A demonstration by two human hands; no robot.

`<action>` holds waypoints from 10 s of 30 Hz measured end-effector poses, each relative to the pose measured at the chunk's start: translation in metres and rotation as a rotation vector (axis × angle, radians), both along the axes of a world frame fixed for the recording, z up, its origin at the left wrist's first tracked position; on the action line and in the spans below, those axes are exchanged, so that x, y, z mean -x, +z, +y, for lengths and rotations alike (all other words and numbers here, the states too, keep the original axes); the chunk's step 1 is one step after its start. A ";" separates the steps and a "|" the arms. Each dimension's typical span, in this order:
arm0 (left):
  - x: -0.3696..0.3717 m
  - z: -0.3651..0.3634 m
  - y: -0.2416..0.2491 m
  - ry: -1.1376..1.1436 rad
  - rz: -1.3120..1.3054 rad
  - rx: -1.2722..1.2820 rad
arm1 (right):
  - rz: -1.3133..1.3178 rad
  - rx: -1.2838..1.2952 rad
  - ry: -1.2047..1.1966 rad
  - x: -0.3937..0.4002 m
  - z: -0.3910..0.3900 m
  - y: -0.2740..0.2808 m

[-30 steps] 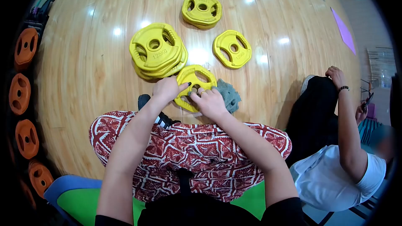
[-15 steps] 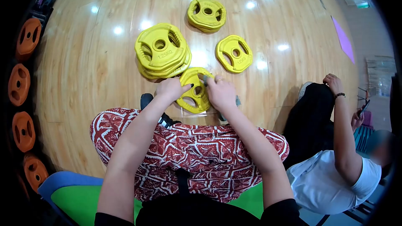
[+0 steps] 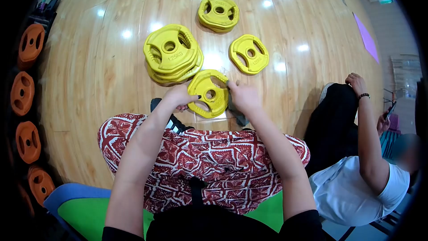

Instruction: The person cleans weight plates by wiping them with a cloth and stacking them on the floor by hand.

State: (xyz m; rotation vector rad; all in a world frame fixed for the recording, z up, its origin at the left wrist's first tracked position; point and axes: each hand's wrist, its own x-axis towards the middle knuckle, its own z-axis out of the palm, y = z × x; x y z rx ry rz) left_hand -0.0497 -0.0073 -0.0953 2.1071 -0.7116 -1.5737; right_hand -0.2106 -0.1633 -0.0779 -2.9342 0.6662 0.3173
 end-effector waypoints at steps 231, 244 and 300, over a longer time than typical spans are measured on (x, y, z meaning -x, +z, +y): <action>0.030 -0.033 -0.019 -0.351 -0.618 0.324 | -0.124 0.032 0.321 0.022 -0.018 -0.036; 0.037 -0.036 -0.032 -0.272 -0.615 0.374 | -0.320 0.273 -0.071 -0.016 -0.049 -0.045; 0.074 -0.031 -0.029 -0.566 -0.691 0.415 | -0.274 0.101 0.297 0.021 0.007 -0.042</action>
